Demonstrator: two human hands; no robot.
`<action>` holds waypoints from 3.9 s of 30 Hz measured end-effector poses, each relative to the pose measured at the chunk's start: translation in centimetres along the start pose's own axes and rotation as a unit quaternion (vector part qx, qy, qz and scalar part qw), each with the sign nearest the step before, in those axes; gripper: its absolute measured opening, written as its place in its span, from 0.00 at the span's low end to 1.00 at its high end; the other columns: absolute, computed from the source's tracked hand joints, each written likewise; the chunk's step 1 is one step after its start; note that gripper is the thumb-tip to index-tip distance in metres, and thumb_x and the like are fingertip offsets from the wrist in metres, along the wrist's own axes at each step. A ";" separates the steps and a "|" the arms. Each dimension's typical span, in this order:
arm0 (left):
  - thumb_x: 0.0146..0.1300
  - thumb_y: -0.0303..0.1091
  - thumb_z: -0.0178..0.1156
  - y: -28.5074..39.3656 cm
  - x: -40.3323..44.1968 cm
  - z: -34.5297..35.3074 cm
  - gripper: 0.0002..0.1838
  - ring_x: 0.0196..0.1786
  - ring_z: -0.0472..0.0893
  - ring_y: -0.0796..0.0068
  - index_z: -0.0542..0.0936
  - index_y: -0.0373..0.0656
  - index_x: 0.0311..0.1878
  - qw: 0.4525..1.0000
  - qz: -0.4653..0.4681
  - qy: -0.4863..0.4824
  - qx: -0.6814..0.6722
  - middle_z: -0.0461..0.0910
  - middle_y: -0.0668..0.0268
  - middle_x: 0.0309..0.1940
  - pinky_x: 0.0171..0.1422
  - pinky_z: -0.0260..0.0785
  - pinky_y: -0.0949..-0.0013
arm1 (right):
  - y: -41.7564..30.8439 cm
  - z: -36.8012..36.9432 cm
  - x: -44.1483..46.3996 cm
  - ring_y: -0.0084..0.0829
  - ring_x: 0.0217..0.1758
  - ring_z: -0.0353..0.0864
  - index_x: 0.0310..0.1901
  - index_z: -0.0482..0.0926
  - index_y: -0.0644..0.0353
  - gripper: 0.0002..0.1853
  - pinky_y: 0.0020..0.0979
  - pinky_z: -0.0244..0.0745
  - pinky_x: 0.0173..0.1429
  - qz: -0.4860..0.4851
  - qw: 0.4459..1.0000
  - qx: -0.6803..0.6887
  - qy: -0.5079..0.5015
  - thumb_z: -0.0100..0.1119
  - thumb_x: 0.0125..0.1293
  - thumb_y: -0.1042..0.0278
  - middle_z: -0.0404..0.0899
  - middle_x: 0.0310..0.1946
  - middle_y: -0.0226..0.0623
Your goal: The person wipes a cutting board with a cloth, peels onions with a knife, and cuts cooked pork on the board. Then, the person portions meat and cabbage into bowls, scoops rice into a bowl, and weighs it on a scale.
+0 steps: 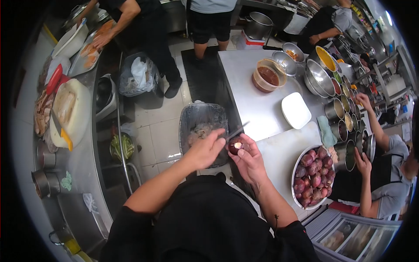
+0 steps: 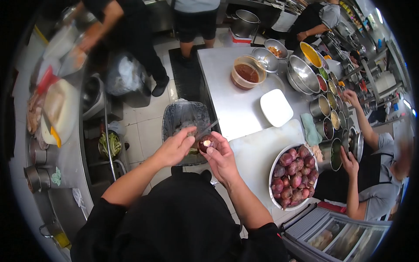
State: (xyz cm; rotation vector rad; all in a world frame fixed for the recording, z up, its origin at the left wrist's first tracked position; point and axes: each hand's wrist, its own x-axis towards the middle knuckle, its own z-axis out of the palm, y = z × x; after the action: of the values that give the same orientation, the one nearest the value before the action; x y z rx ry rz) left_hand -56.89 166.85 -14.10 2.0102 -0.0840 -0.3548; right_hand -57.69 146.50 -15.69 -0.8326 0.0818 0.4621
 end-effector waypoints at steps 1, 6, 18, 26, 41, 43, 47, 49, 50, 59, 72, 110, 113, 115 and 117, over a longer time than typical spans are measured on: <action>0.75 0.48 0.46 1.4 -1.1 -0.4 0.28 0.46 0.83 0.42 0.64 0.42 0.70 1.000 0.023 -0.017 0.005 0.83 0.45 0.43 0.51 0.75 0.52 | -0.3 0.0 0.0 0.35 0.65 0.73 0.68 0.64 0.55 0.28 0.43 0.73 0.67 -0.002 1.000 0.009 0.002 0.58 0.68 0.78 0.71 0.63 0.38; 0.72 0.46 0.51 3.4 -2.7 -0.4 0.28 0.41 0.82 0.38 0.63 0.43 0.71 0.994 0.078 -0.047 0.063 0.82 0.43 0.37 0.47 0.74 0.46 | -1.4 -0.1 -0.5 0.35 0.62 0.76 0.69 0.63 0.55 0.29 0.42 0.74 0.66 -0.001 1.000 0.012 0.007 0.59 0.68 0.77 0.74 0.60 0.38; 0.73 0.40 0.53 2.3 -1.9 1.0 0.22 0.38 0.83 0.45 0.69 0.51 0.68 0.979 0.160 0.005 0.126 0.83 0.48 0.36 0.42 0.75 0.50 | -0.9 0.3 -0.5 0.31 0.59 0.76 0.64 0.65 0.58 0.26 0.39 0.76 0.62 -0.027 0.999 -0.026 0.033 0.59 0.67 0.80 0.72 0.59 0.37; 0.76 0.40 0.51 0.8 -1.0 1.7 0.19 0.27 0.78 0.69 0.73 0.45 0.65 0.984 0.034 -0.030 -0.175 0.78 0.62 0.27 0.30 0.70 0.68 | 0.0 -0.5 -0.3 0.30 0.57 0.76 0.62 0.66 0.57 0.25 0.37 0.78 0.58 -0.008 0.999 0.016 0.027 0.61 0.65 0.79 0.74 0.56 0.37; 0.70 0.41 0.52 4.9 -0.6 -1.0 0.28 0.44 0.82 0.42 0.65 0.49 0.72 0.987 0.057 -0.081 0.130 0.83 0.45 0.45 0.51 0.76 0.53 | -1.6 -0.9 -0.7 0.25 0.57 0.76 0.73 0.62 0.59 0.32 0.29 0.74 0.52 0.017 1.000 -0.003 0.020 0.58 0.68 0.76 0.75 0.57 0.33; 0.69 0.41 0.52 6.0 -0.8 -1.4 0.28 0.40 0.83 0.44 0.64 0.50 0.72 0.976 0.078 -0.111 0.170 0.83 0.47 0.41 0.48 0.76 0.52 | -1.6 -1.1 -0.7 0.25 0.56 0.76 0.72 0.62 0.60 0.32 0.29 0.74 0.51 0.010 1.000 -0.017 0.023 0.58 0.67 0.76 0.76 0.56 0.33; 0.70 0.38 0.51 5.2 -0.6 -1.1 0.26 0.35 0.83 0.46 0.68 0.53 0.71 0.964 0.147 -0.111 0.191 0.84 0.52 0.34 0.43 0.76 0.50 | -1.6 -1.2 -0.9 0.23 0.53 0.76 0.72 0.63 0.62 0.32 0.28 0.74 0.50 -0.003 0.999 -0.032 0.023 0.59 0.67 0.77 0.76 0.54 0.33; 0.71 0.38 0.51 4.4 -0.4 -0.7 0.24 0.36 0.83 0.47 0.70 0.54 0.70 0.962 0.173 -0.106 0.185 0.84 0.53 0.35 0.44 0.76 0.51 | -1.6 -1.0 -1.1 0.23 0.51 0.76 0.72 0.63 0.63 0.32 0.28 0.74 0.50 -0.007 0.999 -0.032 0.028 0.59 0.67 0.77 0.76 0.53 0.33; 0.71 0.37 0.51 3.9 -0.3 -0.4 0.23 0.37 0.84 0.47 0.71 0.54 0.69 0.961 0.184 -0.099 0.180 0.85 0.53 0.36 0.45 0.77 0.52 | -1.6 -0.9 -1.1 0.23 0.51 0.76 0.72 0.63 0.63 0.31 0.28 0.74 0.50 -0.008 0.999 -0.032 0.029 0.58 0.67 0.77 0.76 0.53 0.33; 0.74 0.39 0.49 3.2 -0.4 -0.3 0.24 0.38 0.85 0.50 0.69 0.51 0.71 0.987 0.133 -0.090 0.015 0.85 0.55 0.37 0.48 0.77 0.57 | -1.5 -1.1 -1.2 0.23 0.53 0.76 0.73 0.61 0.63 0.32 0.26 0.74 0.48 -0.005 1.000 -0.024 0.017 0.57 0.68 0.77 0.77 0.55 0.34; 0.71 0.38 0.52 2.2 -0.4 -0.5 0.24 0.36 0.83 0.47 0.70 0.57 0.70 0.983 0.138 -0.122 0.021 0.83 0.52 0.35 0.45 0.76 0.51 | -1.0 -1.4 -1.4 0.20 0.47 0.73 0.73 0.61 0.63 0.32 0.25 0.72 0.48 0.002 0.998 -0.058 -0.002 0.57 0.68 0.77 0.76 0.49 0.30; 0.74 0.41 0.48 2.4 0.8 -0.1 0.23 0.46 0.85 0.52 0.71 0.45 0.69 0.990 0.117 -0.068 0.035 0.85 0.53 0.42 0.54 0.74 0.58 | -0.6 -2.7 -1.3 0.29 0.56 0.76 0.65 0.65 0.58 0.27 0.32 0.76 0.56 -0.032 0.998 -0.044 0.001 0.56 0.64 0.80 0.73 0.57 0.36; 0.75 0.40 0.47 1.1 1.8 -1.1 0.22 0.48 0.85 0.60 0.72 0.44 0.68 0.995 -0.042 -0.081 -0.039 0.85 0.55 0.46 0.55 0.75 0.62 | -1.3 -2.3 -1.5 0.36 0.55 0.79 0.67 0.65 0.56 0.28 0.33 0.76 0.56 -0.014 0.999 0.033 -0.015 0.57 0.65 0.77 0.74 0.58 0.39; 0.75 0.40 0.48 0.7 1.8 -0.7 0.24 0.45 0.84 0.63 0.69 0.43 0.70 0.998 -0.019 -0.046 -0.028 0.83 0.57 0.41 0.52 0.74 0.64 | -1.8 -2.6 -1.5 0.39 0.56 0.80 0.67 0.65 0.54 0.27 0.33 0.76 0.57 0.006 0.996 0.089 -0.020 0.57 0.66 0.77 0.74 0.59 0.40; 0.75 0.40 0.49 2.7 0.5 -0.3 0.27 0.37 0.78 0.72 0.64 0.43 0.73 0.999 0.032 -0.025 -0.006 0.78 0.64 0.31 0.45 0.72 0.69 | -1.4 -2.9 -1.3 0.39 0.56 0.80 0.67 0.65 0.54 0.27 0.34 0.76 0.59 -0.005 0.999 0.044 0.014 0.58 0.67 0.76 0.73 0.60 0.40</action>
State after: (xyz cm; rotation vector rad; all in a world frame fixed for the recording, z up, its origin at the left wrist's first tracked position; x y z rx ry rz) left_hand -56.06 165.74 -11.70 1.9824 -0.1761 -0.3644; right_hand -57.97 143.11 -16.35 -0.7533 0.1239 0.4345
